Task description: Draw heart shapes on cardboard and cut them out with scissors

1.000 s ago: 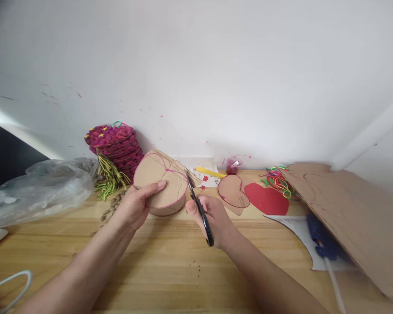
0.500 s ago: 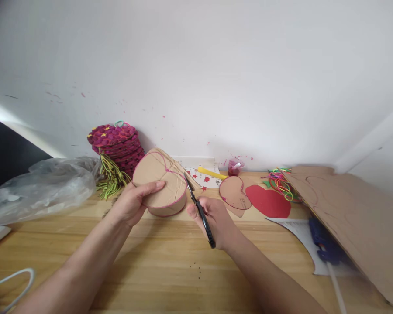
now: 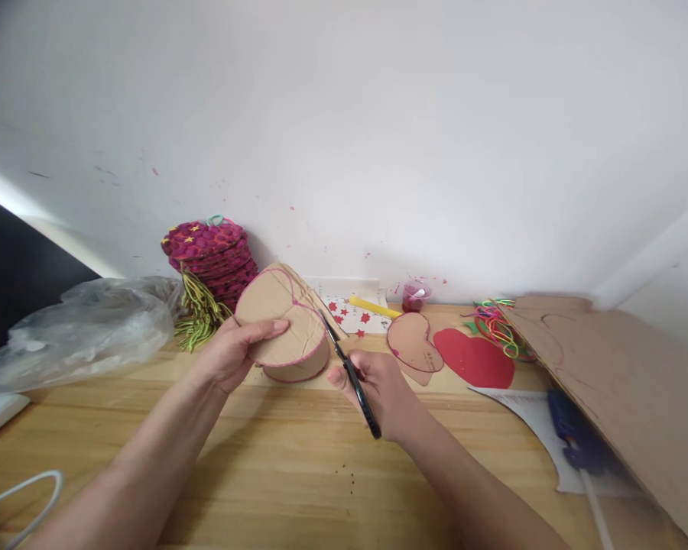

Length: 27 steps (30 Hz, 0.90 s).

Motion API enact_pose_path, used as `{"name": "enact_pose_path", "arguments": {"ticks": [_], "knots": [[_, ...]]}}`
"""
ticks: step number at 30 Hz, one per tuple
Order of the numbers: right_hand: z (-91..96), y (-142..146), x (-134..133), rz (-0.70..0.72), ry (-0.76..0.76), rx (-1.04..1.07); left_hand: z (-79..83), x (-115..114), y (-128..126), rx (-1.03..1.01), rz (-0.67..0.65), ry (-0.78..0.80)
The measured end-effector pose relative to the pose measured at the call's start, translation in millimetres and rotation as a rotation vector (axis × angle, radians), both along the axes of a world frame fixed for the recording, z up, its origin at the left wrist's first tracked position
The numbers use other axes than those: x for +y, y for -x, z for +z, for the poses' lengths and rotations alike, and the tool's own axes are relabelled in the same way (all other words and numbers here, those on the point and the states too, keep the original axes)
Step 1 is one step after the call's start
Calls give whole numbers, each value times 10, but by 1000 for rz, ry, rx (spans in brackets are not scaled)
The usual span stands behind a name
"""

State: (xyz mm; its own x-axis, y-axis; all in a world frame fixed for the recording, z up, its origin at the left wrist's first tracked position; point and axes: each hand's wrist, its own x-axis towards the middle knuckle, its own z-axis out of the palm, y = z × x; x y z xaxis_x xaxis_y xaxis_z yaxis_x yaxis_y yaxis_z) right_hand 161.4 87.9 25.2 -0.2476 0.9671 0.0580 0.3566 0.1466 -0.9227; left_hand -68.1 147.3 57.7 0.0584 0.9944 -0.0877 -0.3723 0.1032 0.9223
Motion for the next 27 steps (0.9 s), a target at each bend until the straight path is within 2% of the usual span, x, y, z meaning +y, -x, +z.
{"name": "enact_pose_path", "arguments": {"ticks": [10, 14, 20, 27], "knots": [[13, 28, -23, 0, 124, 34, -8, -19, -1, 4, -50, -2], [76, 39, -24, 37, 121, 53, -31, -53, -40, 35, -141, 46], [65, 44, -20, 18, 108, 68, -24, -55, -72, 27, -115, 50], [95, 59, -41, 18, 117, 50, -40, -27, -4, 32, -151, 6]]}}
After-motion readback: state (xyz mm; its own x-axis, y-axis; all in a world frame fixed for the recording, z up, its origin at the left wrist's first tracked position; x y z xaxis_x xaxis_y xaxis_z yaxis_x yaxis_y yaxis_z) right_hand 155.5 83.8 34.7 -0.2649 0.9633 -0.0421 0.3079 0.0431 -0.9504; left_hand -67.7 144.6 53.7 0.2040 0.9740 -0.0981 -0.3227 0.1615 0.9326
